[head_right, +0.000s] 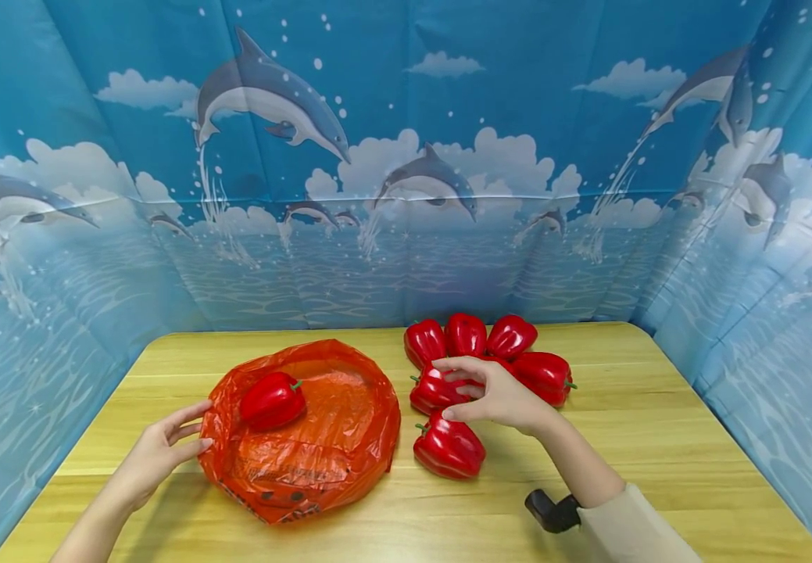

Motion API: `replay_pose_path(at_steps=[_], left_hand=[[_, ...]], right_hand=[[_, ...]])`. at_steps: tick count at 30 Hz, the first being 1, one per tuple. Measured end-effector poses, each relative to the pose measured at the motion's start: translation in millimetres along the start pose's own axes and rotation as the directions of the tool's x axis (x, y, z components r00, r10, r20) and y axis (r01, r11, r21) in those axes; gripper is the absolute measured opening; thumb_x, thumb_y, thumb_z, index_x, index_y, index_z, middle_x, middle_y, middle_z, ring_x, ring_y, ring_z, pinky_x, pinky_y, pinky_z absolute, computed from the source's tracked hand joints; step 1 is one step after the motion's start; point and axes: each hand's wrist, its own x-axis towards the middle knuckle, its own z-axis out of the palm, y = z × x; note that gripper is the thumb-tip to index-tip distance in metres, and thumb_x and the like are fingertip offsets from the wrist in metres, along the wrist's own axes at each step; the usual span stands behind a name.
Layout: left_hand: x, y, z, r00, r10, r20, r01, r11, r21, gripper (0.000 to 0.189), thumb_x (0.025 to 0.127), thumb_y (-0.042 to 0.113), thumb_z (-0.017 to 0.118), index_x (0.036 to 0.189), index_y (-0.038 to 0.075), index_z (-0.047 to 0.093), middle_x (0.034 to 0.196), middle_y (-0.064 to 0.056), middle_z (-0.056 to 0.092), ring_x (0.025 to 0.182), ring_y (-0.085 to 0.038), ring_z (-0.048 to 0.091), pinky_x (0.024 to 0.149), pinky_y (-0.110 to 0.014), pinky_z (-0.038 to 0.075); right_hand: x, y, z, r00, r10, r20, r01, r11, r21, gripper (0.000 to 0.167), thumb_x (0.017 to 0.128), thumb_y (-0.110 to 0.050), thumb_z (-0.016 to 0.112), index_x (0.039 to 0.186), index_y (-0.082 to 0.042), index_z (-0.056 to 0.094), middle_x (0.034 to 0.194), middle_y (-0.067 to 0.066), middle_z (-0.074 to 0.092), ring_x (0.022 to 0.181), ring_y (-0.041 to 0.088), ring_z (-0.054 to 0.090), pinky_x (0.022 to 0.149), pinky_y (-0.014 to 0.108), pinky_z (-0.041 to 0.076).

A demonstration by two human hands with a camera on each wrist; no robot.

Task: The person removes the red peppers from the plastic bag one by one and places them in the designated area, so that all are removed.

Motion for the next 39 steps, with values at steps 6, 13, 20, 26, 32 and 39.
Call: replay_pose_path(at_steps=[6, 13, 20, 26, 32, 39], left_hand=[[0.7, 1.4, 0.7, 1.0, 0.001, -0.014, 0.0, 1.0, 0.02, 0.058, 0.085, -0.007, 0.058, 0.139, -0.007, 0.036, 0.139, -0.026, 0.038, 0.122, -0.039, 0.04, 0.077, -0.025, 0.051], [1.3, 3.0, 1.6, 1.0, 0.002, -0.019, -0.001, 0.999, 0.043, 0.058, 0.085, -0.007, 0.058, 0.138, -0.007, 0.036, 0.139, -0.027, 0.038, 0.122, -0.04, 0.041, 0.077, -0.025, 0.051], [2.8, 2.2, 1.3, 1.0, 0.019, -0.018, -0.018, 0.999, 0.026, 0.058, 0.084, -0.007, 0.058, 0.138, -0.008, 0.037, 0.138, -0.026, 0.039, 0.12, -0.039, 0.042, 0.077, -0.025, 0.051], [2.9, 2.8, 0.9, 1.0, 0.019, -0.017, -0.019, 1.0, 0.021, 0.058, 0.084, -0.006, 0.058, 0.138, -0.007, 0.037, 0.137, -0.027, 0.04, 0.12, -0.039, 0.043, 0.076, -0.025, 0.052], [3.3, 3.0, 0.5, 1.0, 0.011, -0.014, -0.01, 1.0, 0.03, 0.058, 0.084, -0.005, 0.058, 0.138, -0.006, 0.037, 0.138, -0.026, 0.039, 0.121, -0.04, 0.042, 0.077, -0.026, 0.052], [2.5, 2.1, 1.0, 1.0, 0.014, -0.018, -0.014, 1.0, 0.027, 0.058, 0.084, -0.006, 0.058, 0.138, -0.006, 0.037, 0.138, -0.026, 0.04, 0.121, -0.04, 0.042, 0.077, -0.026, 0.051]], right_hand=[[27.0, -14, 1, 0.998, 0.03, 0.051, -0.03, 1.0, -0.001, 0.066, 0.078, -0.012, 0.074, 0.136, -0.003, 0.043, 0.135, 0.024, 0.043, 0.121, 0.048, 0.038, 0.092, 0.045, 0.045], [59.2, -25, 13, 0.996, 0.041, 0.077, -0.037, 0.998, -0.049, 0.066, 0.078, -0.017, 0.075, 0.136, -0.008, 0.045, 0.135, 0.011, 0.046, 0.12, 0.031, 0.045, 0.098, 0.048, 0.039], [92.5, -35, 30, 0.989, 0.021, 0.144, -0.01, 0.997, -0.078, 0.065, 0.079, -0.017, 0.074, 0.137, -0.005, 0.045, 0.136, 0.009, 0.047, 0.121, 0.028, 0.046, 0.099, 0.043, 0.04], [123.6, -42, 46, 0.982, 0.035, 0.187, -0.017, 0.995, -0.099, 0.059, 0.081, -0.014, 0.072, 0.135, -0.009, 0.048, 0.136, 0.006, 0.048, 0.121, 0.025, 0.047, 0.096, 0.04, 0.043], [148.9, -43, 66, 0.972, 0.038, 0.233, -0.019, 0.996, -0.086, 0.059, 0.081, -0.013, 0.071, 0.135, -0.006, 0.047, 0.138, 0.012, 0.045, 0.122, 0.028, 0.044, 0.094, 0.036, 0.045], [169.4, -35, 93, 0.97, 0.037, 0.242, -0.011, 0.994, -0.106, 0.058, 0.082, -0.013, 0.07, 0.135, -0.003, 0.047, 0.137, 0.015, 0.046, 0.123, 0.033, 0.043, 0.094, 0.038, 0.044]])
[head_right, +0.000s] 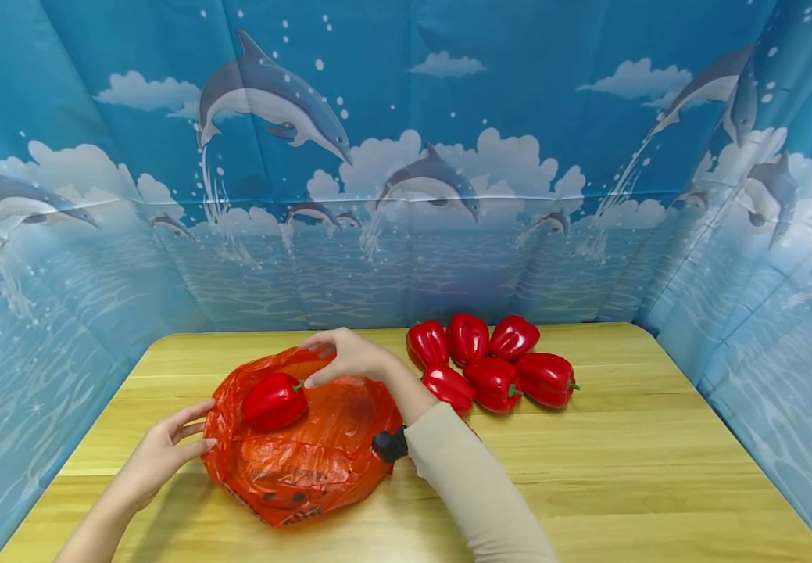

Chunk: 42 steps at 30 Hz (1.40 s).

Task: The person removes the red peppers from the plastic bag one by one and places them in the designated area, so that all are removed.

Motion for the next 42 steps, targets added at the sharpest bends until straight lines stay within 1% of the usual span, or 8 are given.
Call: replay_pose_path(at_steps=[8, 12, 16, 20, 25, 30, 34, 42], left_hand=[[-1.2, -0.4, 0.1, 1.0, -0.013, 0.0, 0.013, 1.0, -0.005, 0.058, 0.084, -0.006, 0.058, 0.138, -0.007, 0.037, 0.139, -0.025, 0.038, 0.121, -0.039, 0.041, 0.077, -0.025, 0.051], [-0.5, 0.4, 0.6, 1.0, -0.015, -0.002, 0.015, 1.0, -0.011, 0.058, 0.085, -0.007, 0.058, 0.138, -0.007, 0.037, 0.139, -0.025, 0.038, 0.121, -0.038, 0.041, 0.077, -0.024, 0.051], [-0.2, 0.8, 0.7, 1.0, -0.017, -0.009, 0.017, 1.0, -0.017, 0.057, 0.085, -0.007, 0.058, 0.138, -0.007, 0.037, 0.139, -0.025, 0.039, 0.121, -0.038, 0.042, 0.078, -0.024, 0.05], [0.1, 1.3, 0.3, 1.0, -0.019, -0.015, 0.018, 1.0, -0.019, 0.057, 0.085, -0.007, 0.058, 0.138, -0.006, 0.037, 0.139, -0.024, 0.038, 0.121, -0.038, 0.041, 0.078, -0.024, 0.05], [0.5, 2.7, -1.0, 1.0, -0.018, -0.017, 0.018, 1.0, -0.025, 0.057, 0.085, -0.007, 0.058, 0.138, -0.007, 0.037, 0.139, -0.024, 0.038, 0.121, -0.038, 0.041, 0.078, -0.024, 0.05], [0.5, 3.5, -1.5, 1.0, -0.02, -0.017, 0.019, 1.0, -0.023, 0.057, 0.085, -0.008, 0.058, 0.138, -0.007, 0.037, 0.14, -0.024, 0.038, 0.122, -0.038, 0.041, 0.078, -0.023, 0.05], [0.5, 3.6, -1.7, 1.0, -0.016, -0.011, 0.016, 1.0, -0.017, 0.057, 0.085, -0.007, 0.058, 0.138, -0.006, 0.037, 0.141, -0.024, 0.037, 0.122, -0.038, 0.04, 0.078, -0.023, 0.05], [2.2, 3.4, -0.7, 1.0, -0.013, -0.011, 0.013, 1.0, -0.022, 0.057, 0.085, -0.008, 0.058, 0.138, -0.006, 0.038, 0.14, -0.024, 0.038, 0.122, -0.038, 0.041, 0.078, -0.025, 0.05]], right_hand=[[21.9, 16, 25, 0.997, 0.039, -0.06, -0.038, 0.999, 0.017, 0.055, 0.081, -0.014, 0.072, 0.131, -0.007, 0.052, 0.133, 0.01, 0.05, 0.123, 0.031, 0.043, 0.096, 0.037, 0.041], [29.2, 23, 36, 0.993, 0.059, -0.107, -0.059, 0.998, 0.002, 0.054, 0.08, -0.016, 0.074, 0.13, -0.009, 0.054, 0.131, 0.008, 0.052, 0.119, 0.029, 0.047, 0.093, 0.035, 0.044], [33.5, 25, 46, 0.985, 0.094, -0.144, -0.089, 0.995, 0.042, 0.055, 0.08, -0.015, 0.074, 0.13, -0.009, 0.054, 0.129, 0.008, 0.052, 0.116, 0.027, 0.049, 0.091, 0.035, 0.046], [38.1, 27, 54, 0.981, 0.118, -0.152, -0.105, 0.99, 0.089, 0.055, 0.079, -0.014, 0.074, 0.13, -0.008, 0.053, 0.129, 0.007, 0.052, 0.116, 0.026, 0.05, 0.091, 0.035, 0.046], [44.2, 29, 62, 0.978, 0.13, -0.162, -0.116, 0.989, 0.095, 0.057, 0.078, -0.015, 0.076, 0.13, -0.01, 0.054, 0.128, 0.006, 0.052, 0.115, 0.025, 0.051, 0.091, 0.034, 0.046], [46.9, 28, 67, 0.978, 0.144, -0.151, -0.13, 0.986, 0.1, 0.057, 0.077, -0.014, 0.077, 0.129, -0.01, 0.054, 0.125, 0.004, 0.053, 0.109, 0.024, 0.053, 0.082, 0.03, 0.05], [48.6, 28, 70, 0.976, 0.154, -0.154, -0.143, 0.986, 0.083, 0.058, 0.075, -0.014, 0.078, 0.129, -0.011, 0.054, 0.119, 0.003, 0.055, 0.1, 0.019, 0.054, 0.073, 0.027, 0.051], [50.4, 30, 71, 0.974, 0.149, -0.171, -0.148, 0.989, 0.018, 0.059, 0.073, -0.013, 0.08, 0.127, -0.011, 0.056, 0.115, 0.001, 0.056, 0.097, 0.017, 0.053, 0.073, 0.026, 0.051]])
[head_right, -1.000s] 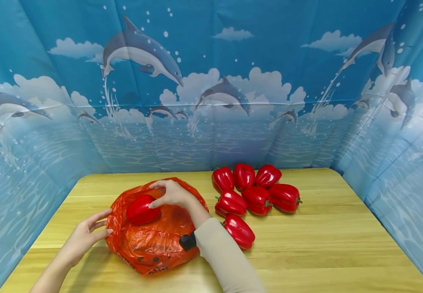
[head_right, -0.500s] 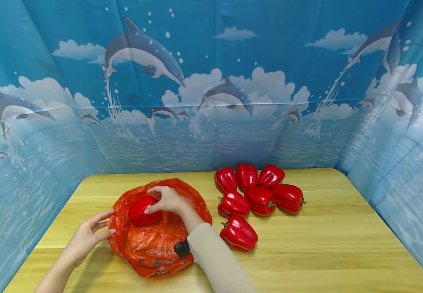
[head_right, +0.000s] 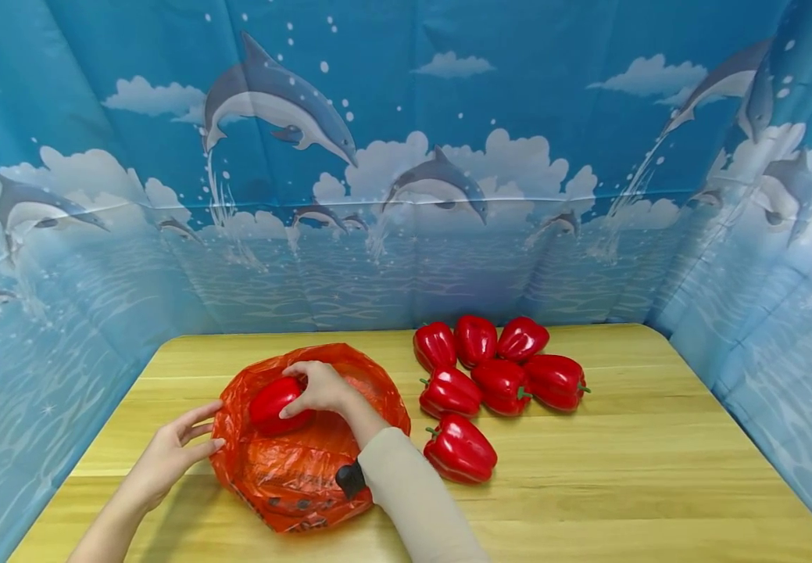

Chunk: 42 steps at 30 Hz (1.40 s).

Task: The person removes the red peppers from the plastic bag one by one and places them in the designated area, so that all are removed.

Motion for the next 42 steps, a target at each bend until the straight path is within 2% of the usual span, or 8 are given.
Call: replay_pose_path(at_steps=[12, 22, 29, 36, 42], left_hand=[[-0.7, 1.0, 0.2, 1.0, -0.007, -0.002, 0.007, 1.0, 0.004, 0.057, 0.085, -0.008, 0.057, 0.138, -0.006, 0.037, 0.14, -0.024, 0.038, 0.122, -0.038, 0.041, 0.078, -0.025, 0.05], [-1.5, -1.5, 0.2, 1.0, -0.012, -0.004, 0.012, 1.0, 0.013, 0.057, 0.084, -0.008, 0.058, 0.138, -0.007, 0.038, 0.14, -0.025, 0.038, 0.121, -0.038, 0.041, 0.078, -0.024, 0.05], [-0.7, -2.0, 0.7, 1.0, -0.017, 0.001, 0.017, 1.0, 0.015, 0.057, 0.085, -0.008, 0.057, 0.138, -0.006, 0.037, 0.14, -0.025, 0.038, 0.122, -0.038, 0.041, 0.078, -0.024, 0.05], [-0.1, -3.4, 0.6, 1.0, -0.016, 0.005, 0.016, 1.0, 0.018, 0.057, 0.085, -0.008, 0.057, 0.138, -0.006, 0.036, 0.14, -0.025, 0.038, 0.122, -0.038, 0.041, 0.078, -0.024, 0.05], [0.9, -4.3, 1.6, 1.0, -0.025, 0.016, 0.025, 1.0, 0.015, 0.058, 0.085, -0.008, 0.057, 0.139, -0.006, 0.035, 0.141, -0.024, 0.036, 0.122, -0.038, 0.04, 0.078, -0.024, 0.05]], right_hand=[[-0.6, -3, -4, 1.0, -0.012, 0.026, 0.012, 1.0, -0.013, 0.058, 0.072, -0.014, 0.081, 0.124, -0.01, 0.058, 0.108, 0.0, 0.057, 0.093, 0.015, 0.054, 0.071, 0.025, 0.051], [-12.5, -13, -17, 0.998, -0.047, 0.048, 0.046, 0.999, 0.016, 0.057, 0.072, -0.014, 0.08, 0.124, -0.008, 0.057, 0.108, 0.0, 0.057, 0.096, 0.02, 0.053, 0.07, 0.027, 0.051], [-25.4, -22, -26, 0.996, -0.069, 0.051, 0.068, 0.998, 0.004, 0.059, 0.073, -0.015, 0.08, 0.126, -0.008, 0.056, 0.109, -0.001, 0.057, 0.096, 0.017, 0.053, 0.071, 0.027, 0.05], [-43.7, -30, -35, 0.993, -0.099, 0.059, 0.096, 0.994, 0.054, 0.06, 0.073, -0.014, 0.08, 0.127, -0.008, 0.055, 0.11, 0.0, 0.058, 0.1, 0.023, 0.053, 0.07, 0.03, 0.052], [-62.2, -31, -46, 0.993, -0.111, 0.047, 0.108, 0.993, 0.056, 0.061, 0.073, -0.016, 0.08, 0.128, -0.008, 0.055, 0.113, 0.0, 0.056, 0.101, 0.019, 0.053, 0.071, 0.03, 0.052]])
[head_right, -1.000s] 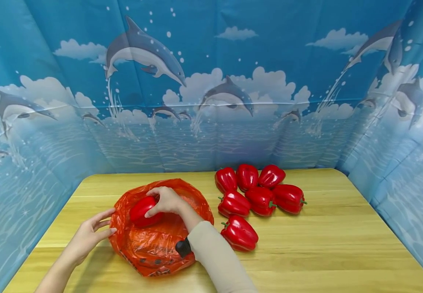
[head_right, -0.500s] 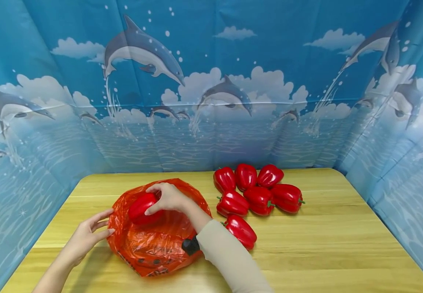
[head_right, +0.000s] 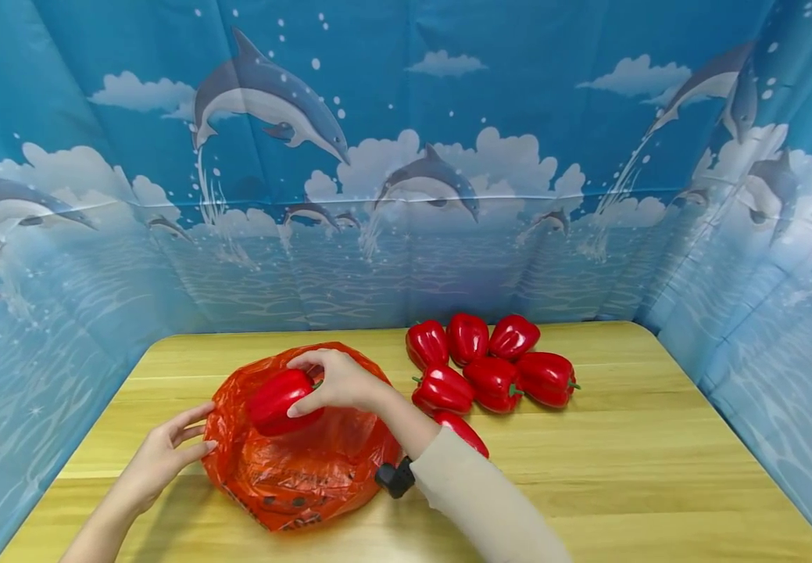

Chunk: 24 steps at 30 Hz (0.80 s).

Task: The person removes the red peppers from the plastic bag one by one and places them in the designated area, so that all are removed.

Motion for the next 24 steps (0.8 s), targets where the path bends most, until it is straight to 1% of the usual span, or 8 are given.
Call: replay_pose_path(at_steps=[2, 6, 11, 15, 21, 24], left_hand=[[-0.4, 0.0, 0.1, 1.0, 0.0, 0.0, 0.0, 1.0, 0.0, 0.058, 0.085, -0.008, 0.057, 0.139, -0.006, 0.035, 0.141, -0.024, 0.036, 0.122, -0.038, 0.04, 0.078, -0.024, 0.05], [-0.8, 0.1, 0.3, 1.0, 0.005, 0.002, -0.005, 1.0, 0.002, 0.058, 0.085, -0.008, 0.057, 0.139, -0.006, 0.035, 0.141, -0.025, 0.036, 0.122, -0.038, 0.04, 0.078, -0.025, 0.05], [-1.1, -0.8, -0.1, 1.0, 0.004, 0.005, -0.004, 1.0, -0.001, 0.058, 0.085, -0.008, 0.057, 0.139, -0.006, 0.035, 0.141, -0.025, 0.035, 0.123, -0.038, 0.039, 0.077, -0.025, 0.051], [-1.7, -1.1, -0.4, 1.0, 0.006, 0.0, -0.006, 1.0, 0.003, 0.058, 0.085, -0.008, 0.057, 0.139, -0.006, 0.035, 0.141, -0.025, 0.036, 0.122, -0.038, 0.04, 0.076, -0.025, 0.051], [-2.5, -1.1, -0.2, 1.0, 0.012, -0.002, -0.012, 1.0, 0.006, 0.058, 0.085, -0.008, 0.057, 0.139, -0.007, 0.036, 0.141, -0.025, 0.037, 0.122, -0.038, 0.041, 0.077, -0.024, 0.051], [-2.8, -0.6, -0.2, 1.0, 0.018, -0.005, -0.018, 1.0, 0.007, 0.058, 0.085, -0.009, 0.058, 0.138, -0.007, 0.036, 0.14, -0.025, 0.037, 0.121, -0.038, 0.041, 0.077, -0.024, 0.05]], right_hand=[[-6.5, -1, -3, 1.0, -0.007, 0.007, 0.007, 1.0, 0.018, 0.062, 0.073, -0.014, 0.079, 0.129, -0.006, 0.053, 0.115, 0.001, 0.055, 0.101, 0.02, 0.053, 0.072, 0.031, 0.053], [-19.5, -5, -7, 1.0, -0.011, 0.014, 0.01, 0.998, 0.059, 0.062, 0.073, -0.013, 0.079, 0.129, -0.006, 0.053, 0.115, 0.003, 0.055, 0.102, 0.021, 0.052, 0.073, 0.032, 0.053], [-35.1, -10, -12, 1.0, 0.002, 0.002, -0.002, 0.997, 0.078, 0.06, 0.073, -0.014, 0.079, 0.128, -0.01, 0.054, 0.116, 0.003, 0.054, 0.103, 0.022, 0.053, 0.075, 0.033, 0.053], [-46.4, -12, -16, 1.0, 0.009, -0.006, -0.008, 0.996, 0.09, 0.061, 0.074, -0.014, 0.079, 0.129, -0.01, 0.053, 0.118, 0.004, 0.054, 0.102, 0.024, 0.054, 0.075, 0.034, 0.054], [-65.5, -12, -26, 0.999, -0.009, -0.034, 0.011, 0.999, 0.05, 0.062, 0.074, -0.017, 0.079, 0.13, -0.009, 0.053, 0.117, 0.005, 0.055, 0.105, 0.027, 0.052, 0.074, 0.034, 0.054], [-77.1, -12, -33, 0.998, -0.011, -0.055, 0.013, 0.999, 0.042, 0.063, 0.073, -0.019, 0.079, 0.13, -0.011, 0.053, 0.117, 0.005, 0.055, 0.107, 0.028, 0.051, 0.074, 0.034, 0.054]])
